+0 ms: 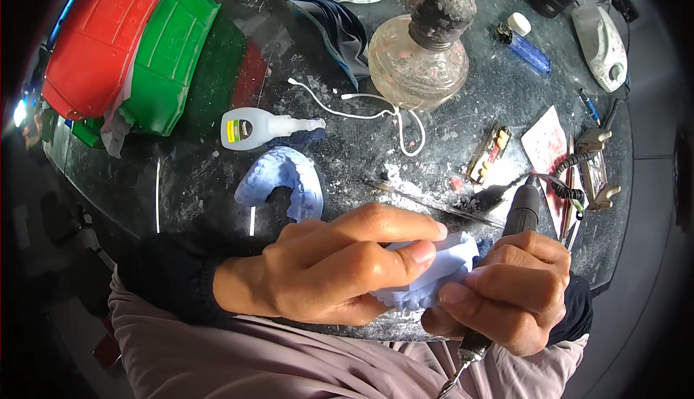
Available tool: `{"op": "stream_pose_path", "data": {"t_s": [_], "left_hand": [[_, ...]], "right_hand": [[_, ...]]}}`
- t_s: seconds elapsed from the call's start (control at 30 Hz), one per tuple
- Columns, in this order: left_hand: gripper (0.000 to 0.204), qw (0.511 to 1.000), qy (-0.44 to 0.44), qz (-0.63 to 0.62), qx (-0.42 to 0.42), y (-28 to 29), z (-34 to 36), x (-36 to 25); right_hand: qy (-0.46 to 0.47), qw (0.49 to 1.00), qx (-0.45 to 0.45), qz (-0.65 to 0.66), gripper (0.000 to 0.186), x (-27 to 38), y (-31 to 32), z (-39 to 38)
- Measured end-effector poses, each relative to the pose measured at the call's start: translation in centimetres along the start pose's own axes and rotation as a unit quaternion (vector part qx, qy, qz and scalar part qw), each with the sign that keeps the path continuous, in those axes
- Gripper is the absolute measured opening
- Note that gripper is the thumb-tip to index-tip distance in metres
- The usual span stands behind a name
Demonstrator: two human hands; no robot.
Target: The person shaves a dental model by hand and using a rotary tool, periodically cleaning the model with a cloth.
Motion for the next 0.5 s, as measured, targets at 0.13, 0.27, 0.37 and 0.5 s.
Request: {"op": "stream_pose_path", "data": {"t_s": [0.13, 0.27, 0.37, 0.5], "left_hand": [[0.024, 0.999, 0.009, -0.03, -0.039, 0.03, -0.07, 0.25], [0.03, 0.999, -0.029, -0.026, -0.023, -0.09, 0.19, 0.05], [0.028, 0.998, -0.033, -0.035, -0.031, -0.12, 0.21, -0.09], [0.028, 0.998, -0.03, -0.046, -0.03, -0.14, 0.18, -0.17]], "right_hand": [[0.017, 1.0, 0.01, 0.018, 0.03, -0.09, 0.2, -0.07], [0.014, 0.997, 0.053, 0.047, 0.032, -0.18, 0.4, -0.02], [0.0, 0.998, 0.038, 0.049, 0.036, -0.19, 0.59, -0.17], [0.016, 0.995, 0.062, 0.078, 0.043, -0.01, 0.72, -0.12]]}}
Point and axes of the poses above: each hand's wrist, its own z-axis towards the middle knuckle, its own y-axis out of the back of the hand, x = y × z, the point moved 5 cm from there along z, towards the middle knuckle, and after that the axes turned 8 degrees about -y, right-handed, at the moved point
